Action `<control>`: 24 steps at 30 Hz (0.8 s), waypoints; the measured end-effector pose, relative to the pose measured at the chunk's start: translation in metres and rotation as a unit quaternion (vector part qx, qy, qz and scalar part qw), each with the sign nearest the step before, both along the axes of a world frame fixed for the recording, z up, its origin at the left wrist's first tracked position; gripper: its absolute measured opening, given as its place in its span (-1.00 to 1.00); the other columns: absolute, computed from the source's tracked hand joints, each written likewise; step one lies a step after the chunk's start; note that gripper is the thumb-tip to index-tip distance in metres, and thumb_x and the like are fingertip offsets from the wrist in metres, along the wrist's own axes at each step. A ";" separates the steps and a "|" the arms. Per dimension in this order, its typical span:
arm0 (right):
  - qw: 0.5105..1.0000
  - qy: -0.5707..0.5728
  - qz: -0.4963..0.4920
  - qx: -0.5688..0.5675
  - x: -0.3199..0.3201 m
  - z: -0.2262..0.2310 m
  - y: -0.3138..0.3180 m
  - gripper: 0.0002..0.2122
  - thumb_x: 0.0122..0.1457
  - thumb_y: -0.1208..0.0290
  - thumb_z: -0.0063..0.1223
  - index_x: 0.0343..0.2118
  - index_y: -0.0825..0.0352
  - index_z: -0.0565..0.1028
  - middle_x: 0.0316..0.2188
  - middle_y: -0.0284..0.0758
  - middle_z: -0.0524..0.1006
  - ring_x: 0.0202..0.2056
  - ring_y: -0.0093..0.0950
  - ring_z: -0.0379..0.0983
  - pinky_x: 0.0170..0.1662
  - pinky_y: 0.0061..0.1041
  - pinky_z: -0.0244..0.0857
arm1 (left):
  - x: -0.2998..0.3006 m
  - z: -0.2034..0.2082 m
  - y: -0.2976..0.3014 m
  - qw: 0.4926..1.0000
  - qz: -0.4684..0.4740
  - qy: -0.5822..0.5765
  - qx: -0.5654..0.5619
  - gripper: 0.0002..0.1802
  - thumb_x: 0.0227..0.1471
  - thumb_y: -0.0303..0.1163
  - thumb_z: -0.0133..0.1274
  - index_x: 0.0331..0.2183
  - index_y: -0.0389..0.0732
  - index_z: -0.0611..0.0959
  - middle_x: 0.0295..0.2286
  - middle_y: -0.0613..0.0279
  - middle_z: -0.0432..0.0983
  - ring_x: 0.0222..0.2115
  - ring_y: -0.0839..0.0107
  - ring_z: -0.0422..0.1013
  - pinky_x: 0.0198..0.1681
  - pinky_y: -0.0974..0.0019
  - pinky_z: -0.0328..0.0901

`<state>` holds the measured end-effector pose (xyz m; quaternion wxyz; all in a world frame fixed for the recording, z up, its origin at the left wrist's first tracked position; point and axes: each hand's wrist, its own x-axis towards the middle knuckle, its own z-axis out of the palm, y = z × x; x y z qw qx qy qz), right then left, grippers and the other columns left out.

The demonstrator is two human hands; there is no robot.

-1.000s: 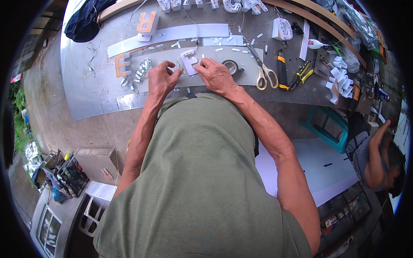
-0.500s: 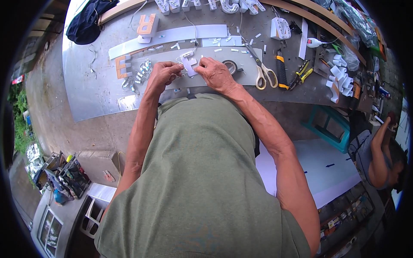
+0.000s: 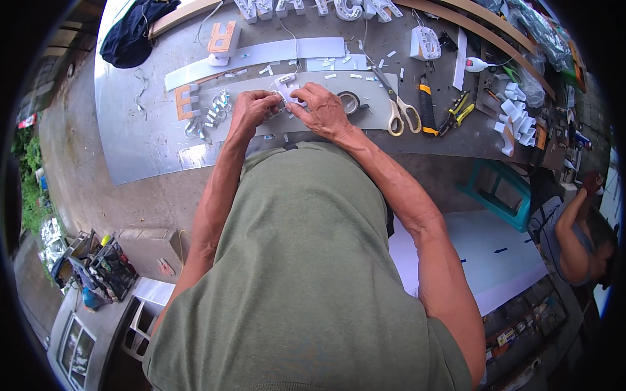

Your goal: Wiring and taping together component letters for an illuminated sign.

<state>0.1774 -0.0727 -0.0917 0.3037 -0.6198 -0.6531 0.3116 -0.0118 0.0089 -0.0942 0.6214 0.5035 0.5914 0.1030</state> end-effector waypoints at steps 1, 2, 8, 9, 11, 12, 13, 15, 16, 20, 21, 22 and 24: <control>1.000 0.000 0.000 -0.001 -0.001 0.000 0.001 -0.79 0.15 0.27 0.25 -0.24 0.27 0.60 -0.36 -0.30 0.51 -0.25 -0.31 0.51 -0.19 -0.30 0.44 | 0.002 0.001 -0.001 1.000 0.000 0.000 -0.001 -0.73 0.05 -0.28 0.24 -0.31 -0.30 0.78 -0.60 0.33 0.57 -0.67 0.68 0.28 -0.65 0.51 0.06; 0.999 -0.032 0.002 0.030 -0.002 -0.002 0.003 -0.79 0.14 0.28 0.25 -0.24 0.27 0.60 -0.36 -0.30 0.52 -0.26 -0.31 0.52 -0.18 -0.30 0.44 | 0.003 0.001 -0.002 1.000 0.003 -0.001 -0.005 -0.73 0.05 -0.28 0.24 -0.31 -0.31 0.78 -0.61 0.34 0.57 -0.68 0.68 0.27 -0.65 0.51 0.05; 0.998 -0.046 0.013 0.045 0.000 -0.015 0.007 -0.82 0.12 0.33 0.24 -0.27 0.29 0.59 -0.38 -0.28 0.52 -0.28 -0.29 0.52 -0.19 -0.29 0.43 | 0.010 0.001 -0.005 1.000 -0.004 0.009 0.015 -0.71 0.03 -0.27 0.25 -0.32 -0.31 0.79 -0.58 0.28 0.62 -0.61 0.61 0.39 -0.56 0.46 0.21; 0.998 -0.042 0.010 0.041 0.000 -0.016 0.007 -0.83 0.12 0.34 0.24 -0.29 0.30 0.59 -0.40 -0.27 0.52 -0.28 -0.29 0.52 -0.20 -0.29 0.42 | 0.010 0.000 -0.006 0.999 -0.010 0.013 0.038 -0.70 0.01 -0.27 0.25 -0.33 -0.33 0.79 -0.57 0.22 0.65 -0.56 0.55 0.50 -0.47 0.42 0.34; 0.999 -0.028 -0.001 0.036 0.000 -0.019 0.007 -0.85 0.12 0.35 0.23 -0.31 0.30 0.59 -0.42 -0.26 0.52 -0.30 -0.28 0.52 -0.21 -0.29 0.42 | 0.011 -0.003 -0.008 0.998 0.000 0.007 0.066 -0.71 0.01 -0.27 0.26 -0.33 -0.33 0.79 -0.55 0.20 0.67 -0.55 0.52 0.52 -0.44 0.40 0.38; 0.999 -0.013 -0.014 0.031 0.000 -0.021 0.007 -0.86 0.12 0.36 0.23 -0.33 0.31 0.59 -0.44 -0.25 0.52 -0.31 -0.28 0.52 -0.22 -0.29 0.42 | 0.012 -0.004 -0.009 0.996 0.010 0.000 0.094 -0.72 0.01 -0.28 0.27 -0.33 -0.33 0.79 -0.54 0.18 0.68 -0.53 0.50 0.54 -0.41 0.38 0.41; 0.999 -0.013 -0.014 0.030 0.001 -0.022 0.007 -0.86 0.12 0.36 0.23 -0.33 0.31 0.59 -0.44 -0.25 0.52 -0.31 -0.28 0.52 -0.22 -0.29 0.42 | 0.013 -0.005 -0.009 0.996 0.009 0.000 0.093 -0.72 0.01 -0.28 0.27 -0.33 -0.33 0.79 -0.54 0.18 0.68 -0.53 0.50 0.54 -0.41 0.38 0.41; 0.999 -0.012 -0.018 0.025 0.000 -0.021 0.009 -0.87 0.12 0.37 0.23 -0.38 0.31 0.57 -0.47 -0.25 0.50 -0.34 -0.26 0.51 -0.22 -0.29 0.41 | 0.015 -0.004 -0.008 0.981 -0.012 0.038 0.191 -0.75 0.00 -0.30 0.28 -0.32 -0.29 0.79 -0.50 0.11 0.70 -0.51 0.44 0.58 -0.37 0.33 0.44; 0.999 -0.012 -0.018 0.024 0.000 -0.020 0.009 -0.87 0.12 0.37 0.23 -0.38 0.31 0.57 -0.47 -0.25 0.50 -0.34 -0.26 0.51 -0.22 -0.29 0.41 | 0.016 -0.003 -0.007 0.981 -0.012 0.038 0.190 -0.75 0.00 -0.30 0.28 -0.32 -0.29 0.79 -0.50 0.11 0.70 -0.51 0.44 0.58 -0.37 0.33 0.44; 0.999 -0.017 -0.010 0.030 0.000 -0.019 0.009 -0.86 0.10 0.37 0.25 -0.42 0.32 0.54 -0.45 -0.27 0.50 -0.33 -0.25 0.50 -0.23 -0.29 0.40 | 0.018 -0.003 0.001 0.969 -0.058 0.059 0.234 -0.75 -0.01 -0.31 0.30 -0.30 -0.26 0.78 -0.46 0.10 0.71 -0.48 0.43 0.60 -0.32 0.34 0.45; 0.999 -0.009 -0.006 0.037 0.000 -0.020 0.010 -0.85 0.09 0.37 0.26 -0.43 0.32 0.53 -0.44 -0.26 0.49 -0.32 -0.25 0.50 -0.23 -0.29 0.40 | 0.018 -0.003 0.003 0.966 -0.077 0.062 0.237 -0.75 -0.01 -0.31 0.31 -0.29 -0.26 0.78 -0.44 0.13 0.71 -0.45 0.48 0.59 -0.29 0.38 0.45; 0.999 -0.010 -0.007 0.037 0.002 -0.020 0.009 -0.85 0.09 0.37 0.26 -0.43 0.32 0.53 -0.44 -0.26 0.49 -0.32 -0.25 0.50 -0.23 -0.29 0.40 | 0.020 -0.004 0.004 0.967 -0.078 0.062 0.237 -0.75 -0.01 -0.31 0.31 -0.29 -0.26 0.78 -0.44 0.13 0.71 -0.45 0.48 0.59 -0.29 0.38 0.45; 1.000 -0.001 0.011 0.028 0.004 -0.019 0.010 -0.86 0.11 0.39 0.24 -0.40 0.34 0.55 -0.41 -0.24 0.50 -0.30 -0.24 0.49 -0.21 -0.28 0.39 | 0.021 -0.007 0.008 0.965 -0.077 0.041 0.247 -0.75 -0.06 -0.33 0.29 -0.30 -0.25 0.79 -0.47 0.04 0.69 -0.49 0.33 0.62 -0.33 0.31 0.46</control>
